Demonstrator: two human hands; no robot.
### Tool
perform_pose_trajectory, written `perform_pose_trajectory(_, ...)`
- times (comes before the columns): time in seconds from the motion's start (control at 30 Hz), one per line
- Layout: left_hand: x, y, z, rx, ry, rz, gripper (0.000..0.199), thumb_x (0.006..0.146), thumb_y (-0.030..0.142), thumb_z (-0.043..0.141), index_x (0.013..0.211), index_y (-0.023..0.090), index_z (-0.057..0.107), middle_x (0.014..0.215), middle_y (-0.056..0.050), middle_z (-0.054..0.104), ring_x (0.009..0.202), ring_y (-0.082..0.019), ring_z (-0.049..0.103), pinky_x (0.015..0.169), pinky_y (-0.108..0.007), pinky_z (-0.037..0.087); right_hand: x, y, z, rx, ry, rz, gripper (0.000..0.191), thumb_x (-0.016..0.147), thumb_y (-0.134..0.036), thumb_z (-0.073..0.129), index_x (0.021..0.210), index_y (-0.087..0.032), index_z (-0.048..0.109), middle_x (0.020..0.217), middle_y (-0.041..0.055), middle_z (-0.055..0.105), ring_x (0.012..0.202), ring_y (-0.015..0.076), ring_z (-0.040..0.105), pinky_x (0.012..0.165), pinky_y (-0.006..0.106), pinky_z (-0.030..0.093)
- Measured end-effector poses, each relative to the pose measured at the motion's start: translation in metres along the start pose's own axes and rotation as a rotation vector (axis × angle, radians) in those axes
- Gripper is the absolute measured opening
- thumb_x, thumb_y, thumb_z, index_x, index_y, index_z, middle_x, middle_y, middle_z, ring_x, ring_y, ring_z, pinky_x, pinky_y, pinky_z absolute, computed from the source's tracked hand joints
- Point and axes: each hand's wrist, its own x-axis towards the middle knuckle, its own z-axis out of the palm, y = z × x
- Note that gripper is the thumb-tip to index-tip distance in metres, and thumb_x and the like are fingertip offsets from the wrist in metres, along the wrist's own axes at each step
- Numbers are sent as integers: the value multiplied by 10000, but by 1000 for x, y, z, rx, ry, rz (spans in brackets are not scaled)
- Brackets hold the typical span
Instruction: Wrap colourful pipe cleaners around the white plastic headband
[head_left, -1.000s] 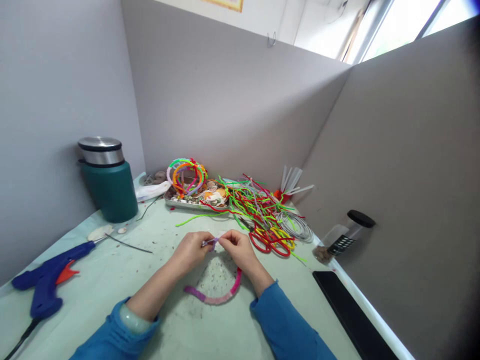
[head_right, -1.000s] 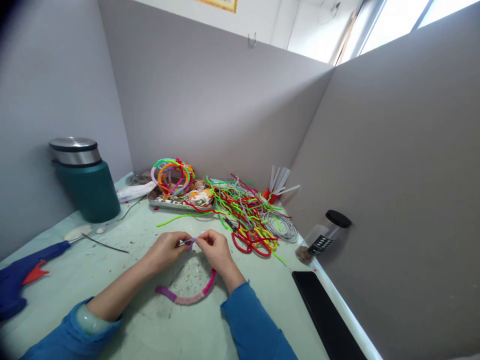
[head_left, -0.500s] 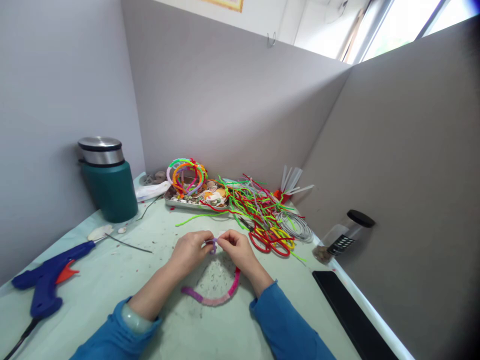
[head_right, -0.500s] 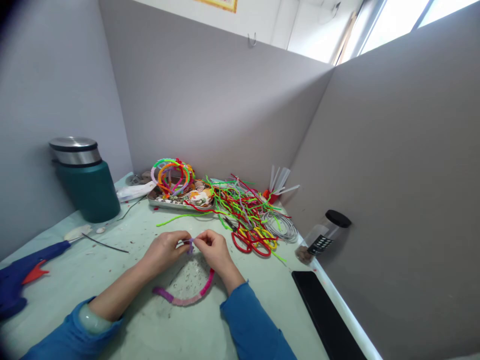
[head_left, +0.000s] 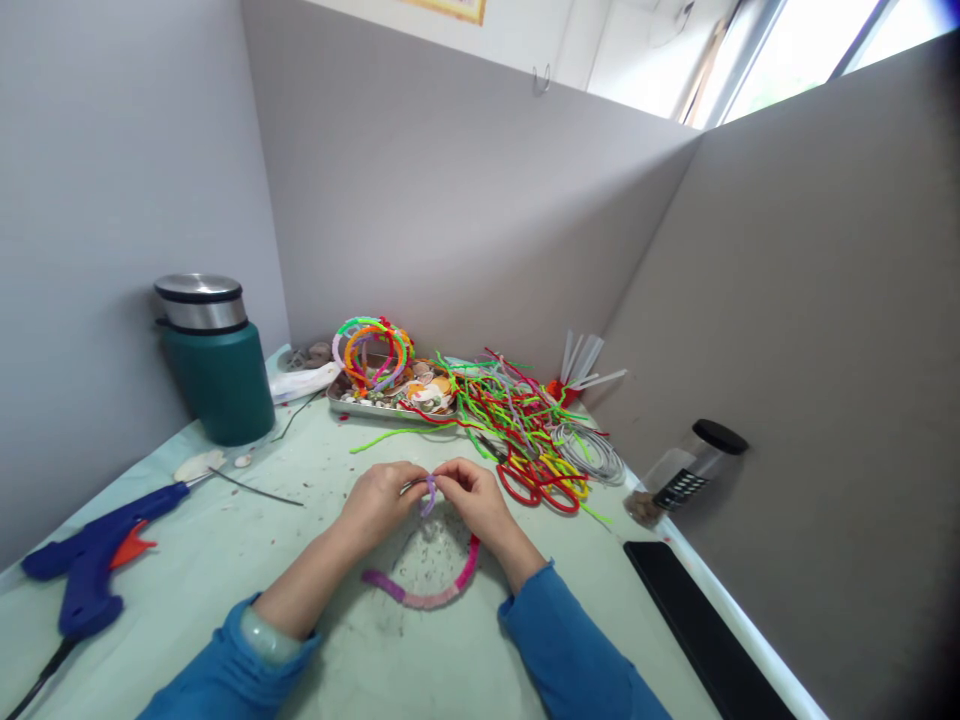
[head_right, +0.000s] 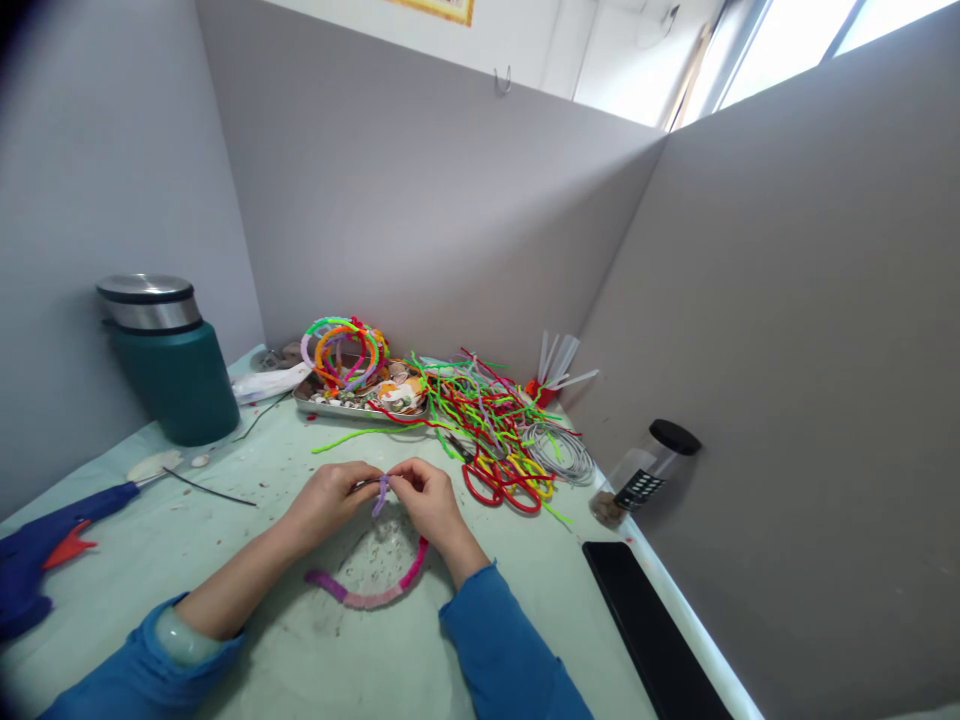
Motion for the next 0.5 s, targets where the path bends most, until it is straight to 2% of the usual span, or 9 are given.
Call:
perform_pose_trajectory(0.17, 0, -1, 0, -48, 2, 24, 289, 813, 314, 425, 848, 202, 688, 812, -48, 686, 725, -157, 578, 647, -217, 360, 0, -1, 0, -1, 10, -2, 147, 741, -266, 546, 784, -156, 634, 640, -8, 559, 573, 105, 458, 542, 213, 352)
perform_pose_trajectory(0.37, 0, 2, -1, -119, -34, -72, 401, 807, 431, 395, 619, 162, 626, 552, -9, 588, 540, -123, 493, 527, -211, 304, 0, 1, 1, 3, 13, 1, 134, 734, -256, 552, 767, -155, 635, 654, -6, 577, 581, 104, 472, 561, 215, 367)
perform_pose_trajectory(0.5, 2, 2, -4, -225, -60, -91, 403, 795, 427, 393, 554, 166, 584, 519, 9, 543, 517, -107, 457, 538, -216, 311, 0, 0, 1, 21, 0, 12, 139, 736, -265, 556, 764, -154, 634, 691, 10, 607, 615, 113, 497, 574, 215, 383)
